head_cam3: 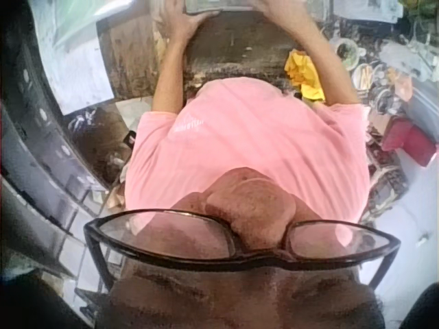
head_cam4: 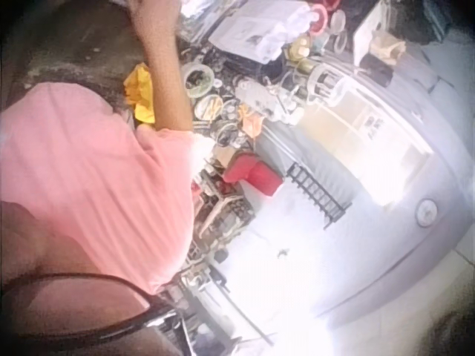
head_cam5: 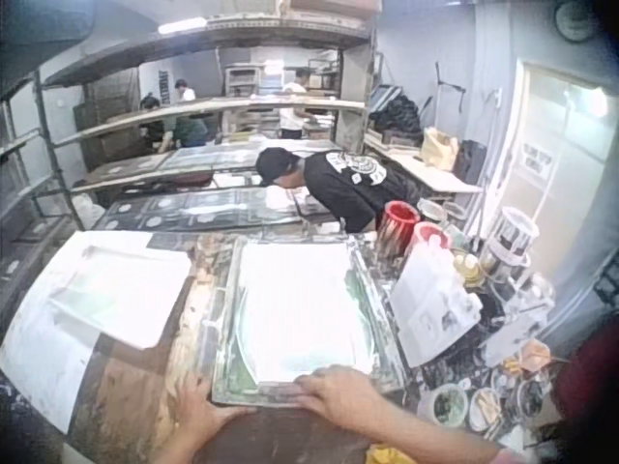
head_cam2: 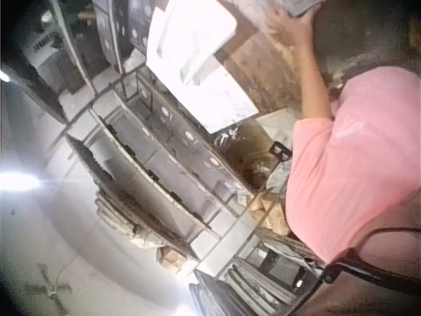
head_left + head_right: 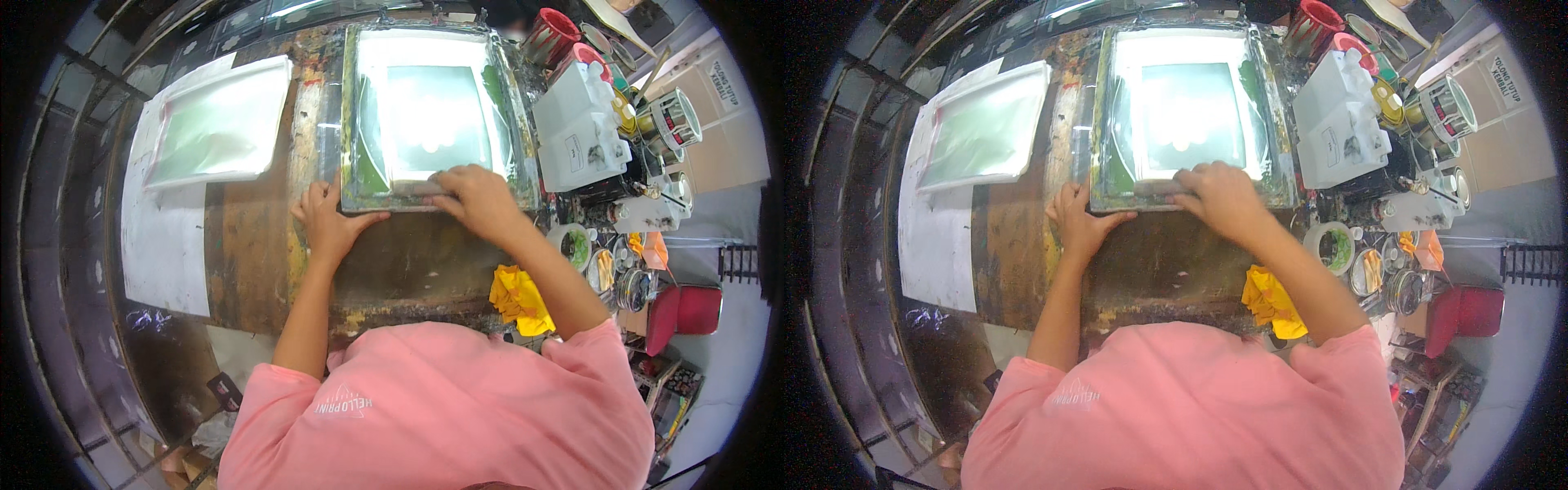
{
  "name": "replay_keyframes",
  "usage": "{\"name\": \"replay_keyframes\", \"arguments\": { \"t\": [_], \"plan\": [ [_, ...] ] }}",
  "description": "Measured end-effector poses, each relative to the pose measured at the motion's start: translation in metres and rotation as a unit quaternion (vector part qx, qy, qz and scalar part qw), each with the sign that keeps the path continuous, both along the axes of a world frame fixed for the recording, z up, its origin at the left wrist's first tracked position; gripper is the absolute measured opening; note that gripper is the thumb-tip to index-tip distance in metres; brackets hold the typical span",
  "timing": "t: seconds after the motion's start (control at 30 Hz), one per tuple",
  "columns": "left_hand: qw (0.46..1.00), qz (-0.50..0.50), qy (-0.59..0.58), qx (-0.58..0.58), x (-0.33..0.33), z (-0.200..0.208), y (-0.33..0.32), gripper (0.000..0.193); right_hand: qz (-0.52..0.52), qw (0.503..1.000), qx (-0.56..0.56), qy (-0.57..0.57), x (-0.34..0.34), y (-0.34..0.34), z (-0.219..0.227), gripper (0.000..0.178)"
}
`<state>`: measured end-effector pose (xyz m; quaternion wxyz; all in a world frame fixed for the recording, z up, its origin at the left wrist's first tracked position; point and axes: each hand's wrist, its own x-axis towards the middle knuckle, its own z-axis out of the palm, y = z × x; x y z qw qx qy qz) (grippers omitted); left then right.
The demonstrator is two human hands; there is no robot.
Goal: The person performs screen printing by repeatedly pulling a squeegee across a screen to transfer green ink onto a substrate. They periodically lift the screen to reveal a flower-shaped print, then reposition the screen and continue printing.
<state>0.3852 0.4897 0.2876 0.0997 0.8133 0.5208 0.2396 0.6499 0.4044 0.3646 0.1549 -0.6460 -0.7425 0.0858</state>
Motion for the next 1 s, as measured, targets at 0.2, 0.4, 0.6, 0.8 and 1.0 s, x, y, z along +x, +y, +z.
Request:
{"name": "replay_keyframes", "arguments": {
  "t": [0.2, 0.4, 0.6, 0.8, 1.0],
  "plan": [
    [1.000, -0.008, -0.007, -0.025, -0.003, 0.002, -0.004, 0.108, 0.009, 0.993, 0.107, -0.038, 0.003, 0.020, -0.034, 0.038],
    [0.998, -0.018, -0.056, -0.028, 0.001, 0.007, -0.001, 0.105, -0.036, 0.982, 0.144, -0.114, 0.064, 0.163, -0.047, 0.043],
    [0.998, -0.015, -0.058, -0.010, -0.001, 0.006, 0.000, 0.111, 0.034, 0.997, -0.043, -0.059, 0.107, 0.252, 0.004, 0.064],
    [0.994, -0.056, -0.092, 0.015, -0.003, -0.003, 0.002, 0.121, -0.026, 0.983, 0.146, -0.108, 0.109, 0.258, -0.041, 0.051],
    [0.995, -0.047, -0.079, 0.034, -0.004, -0.005, -0.002, 0.118, -0.021, 0.984, 0.117, -0.135, 0.069, 0.171, -0.038, 0.043]
  ]
}}
